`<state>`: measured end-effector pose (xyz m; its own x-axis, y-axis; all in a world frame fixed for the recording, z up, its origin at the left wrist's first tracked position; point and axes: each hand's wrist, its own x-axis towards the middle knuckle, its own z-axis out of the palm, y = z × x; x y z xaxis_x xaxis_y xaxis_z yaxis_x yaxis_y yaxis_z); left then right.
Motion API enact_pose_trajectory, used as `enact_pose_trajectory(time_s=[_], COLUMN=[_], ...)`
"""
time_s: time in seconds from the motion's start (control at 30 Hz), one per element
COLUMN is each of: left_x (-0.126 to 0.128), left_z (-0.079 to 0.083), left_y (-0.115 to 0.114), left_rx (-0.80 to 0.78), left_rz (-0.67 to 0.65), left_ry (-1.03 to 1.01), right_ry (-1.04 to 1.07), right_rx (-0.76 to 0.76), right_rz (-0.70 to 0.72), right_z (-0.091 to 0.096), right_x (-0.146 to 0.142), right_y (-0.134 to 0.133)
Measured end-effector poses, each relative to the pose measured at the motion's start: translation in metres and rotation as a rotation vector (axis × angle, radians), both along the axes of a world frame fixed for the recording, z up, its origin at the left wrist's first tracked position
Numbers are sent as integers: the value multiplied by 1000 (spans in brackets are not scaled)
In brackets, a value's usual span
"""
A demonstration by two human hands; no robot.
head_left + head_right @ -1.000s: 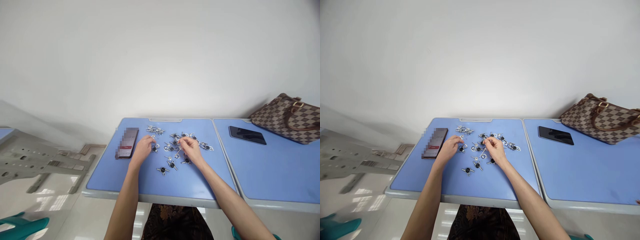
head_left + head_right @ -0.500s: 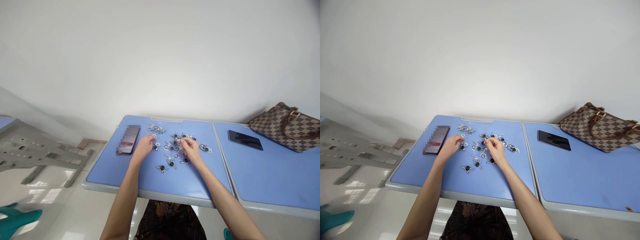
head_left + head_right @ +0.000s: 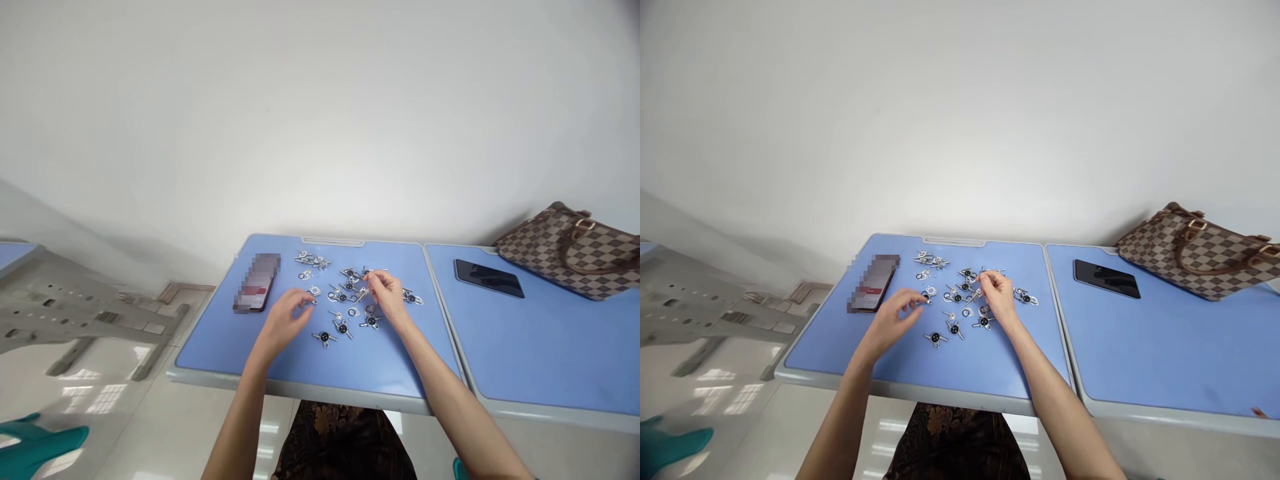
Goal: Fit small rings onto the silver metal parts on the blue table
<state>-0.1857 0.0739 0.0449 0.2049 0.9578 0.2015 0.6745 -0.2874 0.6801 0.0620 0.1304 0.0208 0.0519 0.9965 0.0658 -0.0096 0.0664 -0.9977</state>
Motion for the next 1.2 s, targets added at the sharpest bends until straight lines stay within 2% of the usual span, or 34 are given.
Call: enact_pose_trajectory(time_s=[0.07, 0.17, 0.3, 0.4, 0.53, 0.63, 0.73, 0.83, 0.9, 1.03, 1.2], left_x=[5, 15, 25, 19, -10, -32, -42, -42, -40, -37, -31], left_z=[-4, -18, -33, -34, -19, -1, 8, 1, -7, -20, -23], left_y=[-24, -47, -54, -52, -35, -5, 30, 59, 69, 75, 76], left_rx=[-78, -119, -105, -81, 6, 106, 62, 4, -16, -14, -4], left_rz=[-85, -122, -103, -94, -17, 164, 179, 148, 148, 160, 190], left_ry=[67, 147, 150, 169, 118, 161, 259, 364, 408, 406, 350], right_ry=[14, 13, -13, -18, -5, -9, -34, -41, -37, -35, -32], right_rx=[2, 11, 22, 27, 17, 23, 43, 38, 27, 40, 51], right_rz=[2, 24, 29, 12, 4, 15, 18, 8, -8, -13, 12], right_z=[0, 0, -2, -3, -3, -2, 0, 2, 3, 5, 7], right_x=[-1, -4, -5, -3, -1, -3, -5, -5, -4, -3, -5], right_y=[0, -2, -3, -1, 0, -1, -3, -3, -2, -1, -3])
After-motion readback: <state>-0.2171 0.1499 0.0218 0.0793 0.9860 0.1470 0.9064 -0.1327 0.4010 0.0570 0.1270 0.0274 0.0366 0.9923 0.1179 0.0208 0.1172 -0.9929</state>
